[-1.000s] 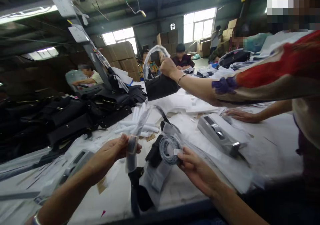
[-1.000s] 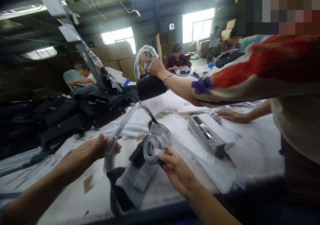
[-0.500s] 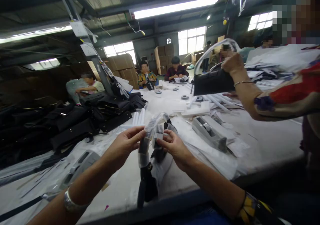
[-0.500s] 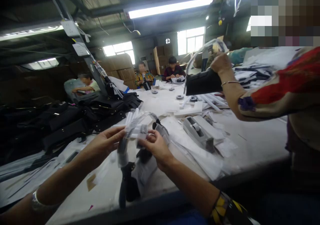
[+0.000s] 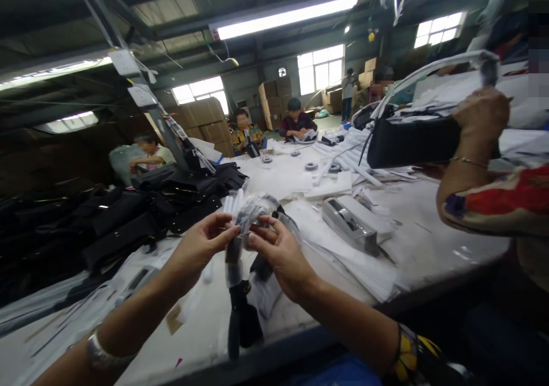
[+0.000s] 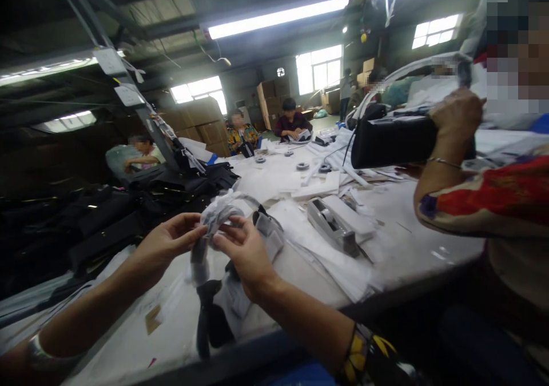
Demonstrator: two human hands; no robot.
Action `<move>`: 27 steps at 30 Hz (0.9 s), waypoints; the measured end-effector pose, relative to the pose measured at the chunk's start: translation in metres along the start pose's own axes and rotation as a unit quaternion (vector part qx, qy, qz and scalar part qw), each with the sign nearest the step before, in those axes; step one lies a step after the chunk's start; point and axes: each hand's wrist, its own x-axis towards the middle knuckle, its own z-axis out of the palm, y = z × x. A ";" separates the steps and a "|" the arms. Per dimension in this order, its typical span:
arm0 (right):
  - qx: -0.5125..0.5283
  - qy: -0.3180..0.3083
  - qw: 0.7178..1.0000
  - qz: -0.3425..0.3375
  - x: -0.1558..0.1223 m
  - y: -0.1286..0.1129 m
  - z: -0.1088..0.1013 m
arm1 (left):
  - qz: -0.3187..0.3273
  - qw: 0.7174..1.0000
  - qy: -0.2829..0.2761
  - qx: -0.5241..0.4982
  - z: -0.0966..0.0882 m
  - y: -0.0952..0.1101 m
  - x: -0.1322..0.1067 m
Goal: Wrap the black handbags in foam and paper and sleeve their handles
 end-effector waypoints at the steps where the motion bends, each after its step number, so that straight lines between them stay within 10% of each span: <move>1: -0.004 -0.010 1.000 0.002 0.000 -0.002 -0.001 | -0.009 1.000 -0.019 0.012 -0.002 0.001 0.000; 5: -0.056 -0.067 0.996 0.021 0.006 -0.013 -0.005 | -0.040 0.988 -0.142 0.044 -0.007 0.003 0.000; 8: -0.191 -0.112 0.975 -0.016 0.010 -0.027 -0.011 | -0.010 0.992 -0.121 0.040 -0.004 -0.001 -0.003; 14: -0.523 -0.111 0.823 -0.190 0.016 -0.056 -0.040 | 0.018 0.998 -0.028 -0.047 0.003 -0.015 0.000; 21: -0.653 0.080 0.741 -0.130 0.036 -0.091 -0.148 | -0.040 0.982 0.099 -0.158 -0.012 -0.013 0.002; 27: -0.748 0.091 0.652 -0.079 0.025 -0.111 -0.215 | -0.086 0.974 0.150 -0.147 -0.011 -0.021 -0.006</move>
